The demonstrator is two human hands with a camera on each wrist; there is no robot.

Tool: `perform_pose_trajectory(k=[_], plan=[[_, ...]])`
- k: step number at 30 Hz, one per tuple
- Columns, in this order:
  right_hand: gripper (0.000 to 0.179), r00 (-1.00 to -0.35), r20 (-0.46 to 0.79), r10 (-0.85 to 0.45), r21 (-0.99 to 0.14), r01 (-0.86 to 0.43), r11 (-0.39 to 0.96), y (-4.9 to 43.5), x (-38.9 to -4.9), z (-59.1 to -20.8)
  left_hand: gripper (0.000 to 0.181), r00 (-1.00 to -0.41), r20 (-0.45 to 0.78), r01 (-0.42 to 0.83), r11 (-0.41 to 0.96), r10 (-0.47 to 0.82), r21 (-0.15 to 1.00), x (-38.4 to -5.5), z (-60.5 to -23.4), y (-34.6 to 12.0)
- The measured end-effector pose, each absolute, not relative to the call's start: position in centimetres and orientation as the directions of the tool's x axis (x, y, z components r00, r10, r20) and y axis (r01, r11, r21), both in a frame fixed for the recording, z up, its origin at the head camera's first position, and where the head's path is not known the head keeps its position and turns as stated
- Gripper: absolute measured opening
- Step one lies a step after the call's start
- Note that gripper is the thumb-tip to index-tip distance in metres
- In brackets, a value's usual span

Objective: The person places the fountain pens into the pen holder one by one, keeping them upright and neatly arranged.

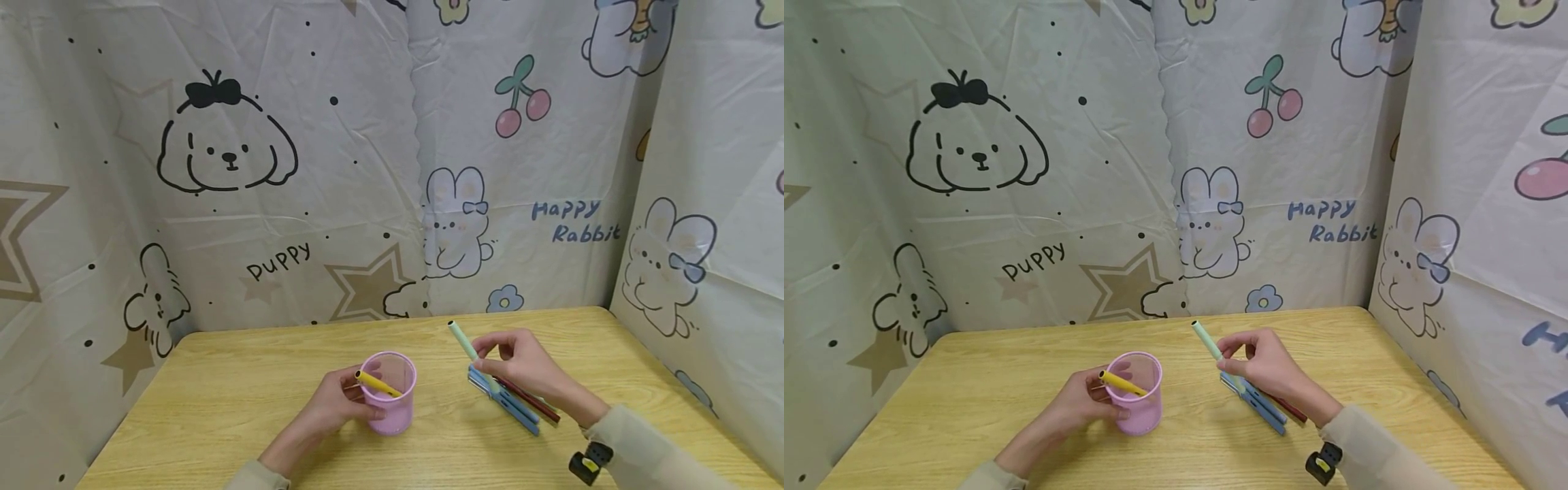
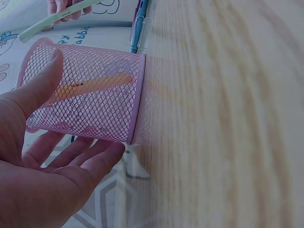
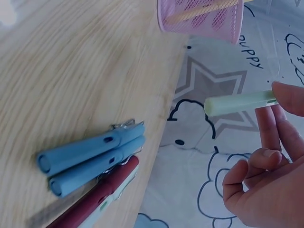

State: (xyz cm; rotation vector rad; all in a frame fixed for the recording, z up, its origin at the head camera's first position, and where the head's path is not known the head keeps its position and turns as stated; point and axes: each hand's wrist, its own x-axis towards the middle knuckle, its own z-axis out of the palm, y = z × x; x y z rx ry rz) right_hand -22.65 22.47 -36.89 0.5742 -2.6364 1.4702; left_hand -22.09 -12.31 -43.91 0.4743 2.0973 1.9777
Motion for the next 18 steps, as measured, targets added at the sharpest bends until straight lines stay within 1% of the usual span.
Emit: perform_pose_trajectory(k=[9,18], plan=[[0.020,-0.919,0.262,-0.296,-0.814,-0.375,0.443,20.9,-22.5,-36.2,0.079,-0.918,0.077,0.098,0.034,0.388,0.995,-22.1,-43.9,-12.4],[0.017,-0.906,0.274,-0.322,-0.832,-0.392,0.393,19.5,-22.8,-36.0,0.076,-0.910,0.092,0.102,0.002,0.404,0.995,-22.1,-43.8,-12.4]])
